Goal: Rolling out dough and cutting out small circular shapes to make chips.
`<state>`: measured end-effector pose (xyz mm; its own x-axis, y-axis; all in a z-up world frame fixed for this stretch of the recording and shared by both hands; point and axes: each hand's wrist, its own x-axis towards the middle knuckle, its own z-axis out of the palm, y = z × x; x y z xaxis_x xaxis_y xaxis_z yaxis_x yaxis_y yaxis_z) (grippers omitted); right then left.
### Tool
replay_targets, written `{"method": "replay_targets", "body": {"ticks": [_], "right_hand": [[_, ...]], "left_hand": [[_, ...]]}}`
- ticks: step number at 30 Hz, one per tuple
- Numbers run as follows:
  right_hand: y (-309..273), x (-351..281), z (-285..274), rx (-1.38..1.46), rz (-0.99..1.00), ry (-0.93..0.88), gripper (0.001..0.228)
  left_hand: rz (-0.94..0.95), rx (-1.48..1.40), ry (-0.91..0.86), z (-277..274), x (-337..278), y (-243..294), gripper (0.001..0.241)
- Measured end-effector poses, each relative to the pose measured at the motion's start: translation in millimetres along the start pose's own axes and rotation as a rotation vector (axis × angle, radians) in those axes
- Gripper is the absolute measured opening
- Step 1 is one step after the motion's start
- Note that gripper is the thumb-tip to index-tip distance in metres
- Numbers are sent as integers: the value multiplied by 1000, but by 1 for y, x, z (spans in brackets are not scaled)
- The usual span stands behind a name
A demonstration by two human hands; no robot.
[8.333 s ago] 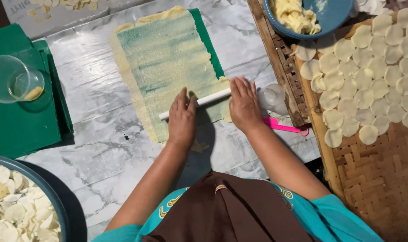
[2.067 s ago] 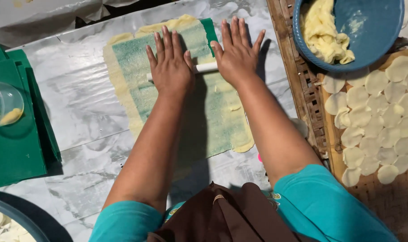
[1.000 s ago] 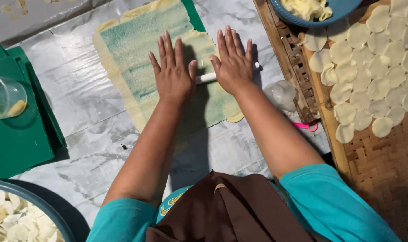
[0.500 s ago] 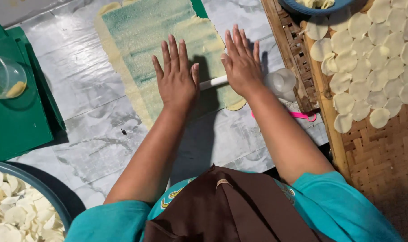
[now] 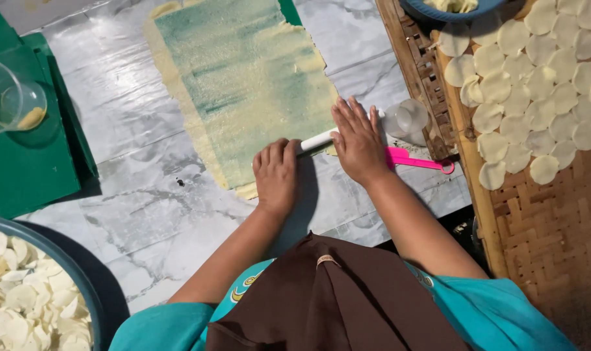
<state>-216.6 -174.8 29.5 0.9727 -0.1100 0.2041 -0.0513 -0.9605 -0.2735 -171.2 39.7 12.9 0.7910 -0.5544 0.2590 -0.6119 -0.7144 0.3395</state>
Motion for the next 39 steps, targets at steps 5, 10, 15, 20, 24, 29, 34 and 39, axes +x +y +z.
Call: {"method": "replay_targets", "body": {"ticks": [5, 10, 15, 20, 24, 29, 34, 39], "right_hand": [[-20, 14, -23, 257, 25, 97, 45], [-67, 9, -49, 399, -26, 495, 29], [-109, -18, 17, 602, -181, -1, 16], [-156, -14, 4, 334, -475, -55, 24], [-157, -4, 16, 275, -560, 50, 7], [-160, -5, 18, 262, -561, 27, 14], [-158, -9, 17, 321, -481, 27, 10], [-159, -12, 7, 347, -502, -32, 27]], "left_hand": [[84, 93, 42, -10, 22, -12, 15], [-139, -277, -121, -83, 10, -56, 17], [-582, -706, 374, -118, -9, -97, 21], [-575, -947, 658, -80, -44, -135, 24], [-520, -836, 678, -76, -51, -137, 26], [-498, -761, 611, -85, -51, -133, 25], [-493, -783, 625, -85, -49, -133, 28], [-488, -712, 605, -85, -50, -132, 27]]}}
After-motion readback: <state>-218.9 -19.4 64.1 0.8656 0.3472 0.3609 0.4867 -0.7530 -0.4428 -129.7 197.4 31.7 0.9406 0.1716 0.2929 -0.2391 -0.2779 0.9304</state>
